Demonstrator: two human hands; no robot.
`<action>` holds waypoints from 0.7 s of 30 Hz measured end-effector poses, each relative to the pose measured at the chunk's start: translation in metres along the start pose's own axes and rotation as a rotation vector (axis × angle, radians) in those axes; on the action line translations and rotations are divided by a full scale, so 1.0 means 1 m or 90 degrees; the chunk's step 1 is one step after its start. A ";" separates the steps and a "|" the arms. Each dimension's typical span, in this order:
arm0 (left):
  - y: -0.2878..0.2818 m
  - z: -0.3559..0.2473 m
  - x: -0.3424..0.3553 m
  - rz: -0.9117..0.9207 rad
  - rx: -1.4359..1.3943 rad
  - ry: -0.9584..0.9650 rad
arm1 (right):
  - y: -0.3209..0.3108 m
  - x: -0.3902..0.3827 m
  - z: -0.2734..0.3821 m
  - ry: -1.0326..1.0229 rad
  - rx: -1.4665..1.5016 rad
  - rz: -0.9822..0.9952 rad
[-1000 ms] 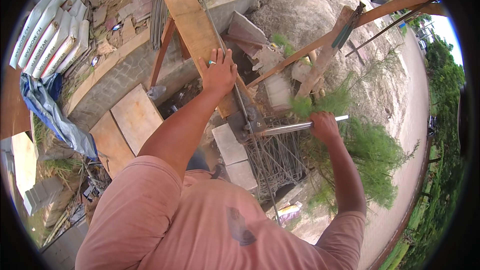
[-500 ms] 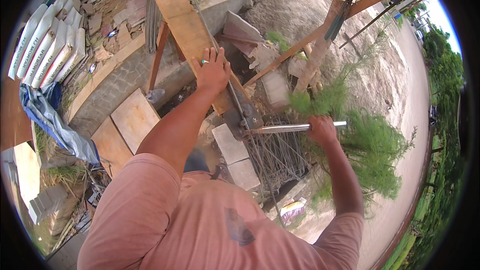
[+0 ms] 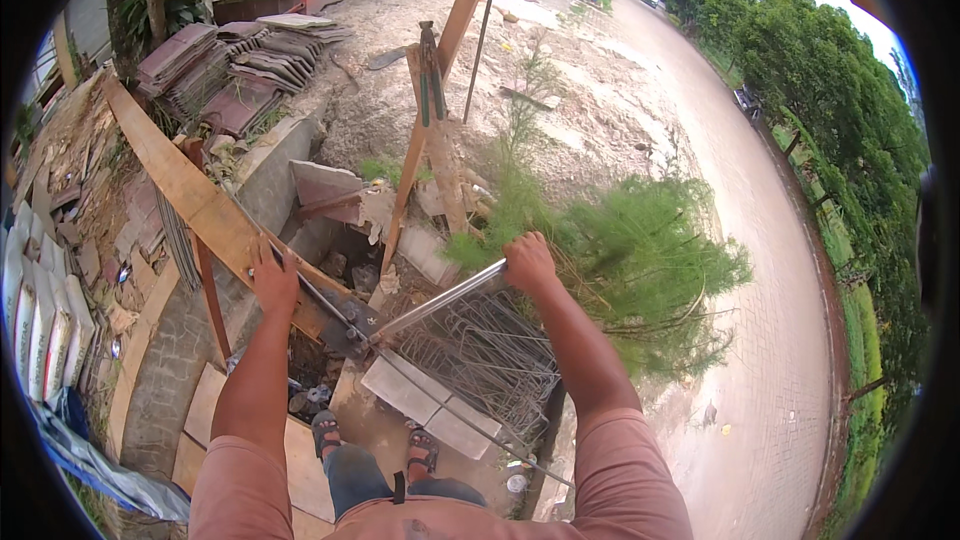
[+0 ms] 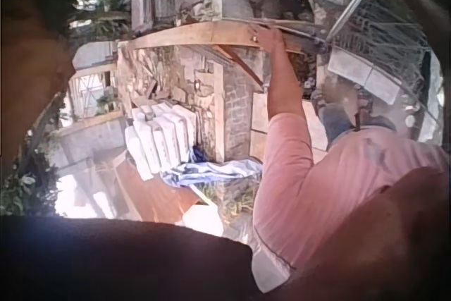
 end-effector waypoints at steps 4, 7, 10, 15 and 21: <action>-0.003 0.010 -0.078 -0.183 -0.235 -0.034 | 0.002 -0.008 -0.003 0.045 0.002 0.023; 0.015 0.029 -0.210 0.183 -0.790 -0.335 | 0.003 -0.004 -0.003 0.051 0.008 0.016; -0.014 -0.051 -0.330 0.834 -0.981 -0.498 | 0.010 -0.003 -0.005 0.046 -0.003 -0.016; -0.018 -0.116 -0.404 1.082 -0.909 -0.276 | 0.015 -0.001 0.005 0.079 0.020 0.002; -0.030 -0.125 -0.415 0.979 -0.728 -0.195 | 0.012 -0.022 0.003 0.116 -0.038 -0.015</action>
Point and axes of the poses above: each hand's wrist, its own x-axis towards the middle knuckle, its own y-axis out of the palm, z = x × y, the point moved 1 cm from there along x, towards the middle knuckle, and after that the axes turned 4 degrees about z, right-handed, at the moved point
